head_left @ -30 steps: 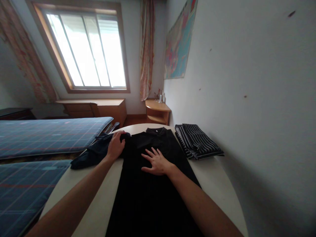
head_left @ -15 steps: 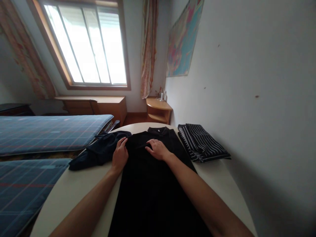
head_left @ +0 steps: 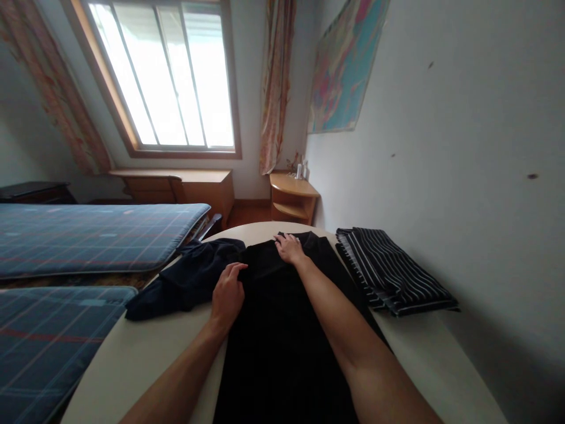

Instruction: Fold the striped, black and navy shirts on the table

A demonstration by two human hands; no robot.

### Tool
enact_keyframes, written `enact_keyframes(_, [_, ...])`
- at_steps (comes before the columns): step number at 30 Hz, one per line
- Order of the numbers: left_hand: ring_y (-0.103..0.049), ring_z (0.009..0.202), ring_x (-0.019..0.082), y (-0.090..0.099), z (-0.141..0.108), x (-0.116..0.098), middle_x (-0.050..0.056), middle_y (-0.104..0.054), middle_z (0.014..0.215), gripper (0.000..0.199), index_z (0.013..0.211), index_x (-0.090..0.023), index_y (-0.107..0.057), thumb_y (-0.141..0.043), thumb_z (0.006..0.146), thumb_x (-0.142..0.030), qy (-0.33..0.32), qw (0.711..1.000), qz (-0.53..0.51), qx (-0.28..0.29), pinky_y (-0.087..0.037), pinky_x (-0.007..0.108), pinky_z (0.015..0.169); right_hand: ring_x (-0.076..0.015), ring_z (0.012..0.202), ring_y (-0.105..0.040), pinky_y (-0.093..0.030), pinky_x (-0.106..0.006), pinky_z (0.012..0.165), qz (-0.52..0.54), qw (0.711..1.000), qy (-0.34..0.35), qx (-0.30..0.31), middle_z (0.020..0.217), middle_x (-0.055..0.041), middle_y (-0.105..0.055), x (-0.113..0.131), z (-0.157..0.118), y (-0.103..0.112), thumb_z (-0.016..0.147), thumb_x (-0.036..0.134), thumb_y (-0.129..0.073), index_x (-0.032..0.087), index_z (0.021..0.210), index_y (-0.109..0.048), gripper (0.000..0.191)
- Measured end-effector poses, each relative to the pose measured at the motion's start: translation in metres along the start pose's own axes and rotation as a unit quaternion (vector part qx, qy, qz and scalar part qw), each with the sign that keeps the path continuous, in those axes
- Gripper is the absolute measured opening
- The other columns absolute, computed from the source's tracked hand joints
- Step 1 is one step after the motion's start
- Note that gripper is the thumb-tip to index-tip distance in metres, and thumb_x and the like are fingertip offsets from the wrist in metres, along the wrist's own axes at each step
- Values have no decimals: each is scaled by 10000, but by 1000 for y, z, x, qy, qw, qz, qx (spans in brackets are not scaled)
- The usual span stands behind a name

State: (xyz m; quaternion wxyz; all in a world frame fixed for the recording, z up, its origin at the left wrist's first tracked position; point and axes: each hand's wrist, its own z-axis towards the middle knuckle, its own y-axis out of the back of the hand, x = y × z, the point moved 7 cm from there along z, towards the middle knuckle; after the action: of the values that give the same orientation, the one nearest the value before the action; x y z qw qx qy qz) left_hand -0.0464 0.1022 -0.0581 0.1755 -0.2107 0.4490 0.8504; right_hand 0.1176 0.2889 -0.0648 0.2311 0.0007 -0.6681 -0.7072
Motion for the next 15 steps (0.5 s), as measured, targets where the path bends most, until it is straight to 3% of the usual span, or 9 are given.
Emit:
enact_keyframes(8, [-604, 1133, 228, -3, 3, 4, 51, -614, 1222, 532, 1135, -243, -590, -390, 721, 26, 13, 1000, -1, 6, -490, 363, 1017, -242, 1281, -483, -406, -367, 1041, 14, 998, -62, -8, 1394, -13, -570, -19, 35, 0, 950, 254, -376, 330, 1329, -616, 455])
enact_keyframes(11, [-602, 1137, 227, -3, 2, 5, 52, -612, 1219, 528, 1130, -242, -589, -382, 725, 26, 19, 1000, -1, 1, -486, 361, 1019, -238, 1313, -441, -384, -355, 1058, 11, 997, -72, -33, 1468, -30, -496, -24, 35, -1, 963, 226, -317, 294, 1385, -570, 497])
enact_keyframes(15, [-599, 1139, 230, -4, 2, 7, 56, -611, 1211, 524, 1118, -234, -592, -380, 719, 29, 28, 999, -14, -11, -487, 372, 1022, -294, 1410, -286, -261, -446, 1138, -9, 997, -63, -47, 1583, -58, -333, -22, 26, -10, 969, 290, -382, 255, 1437, -510, 486])
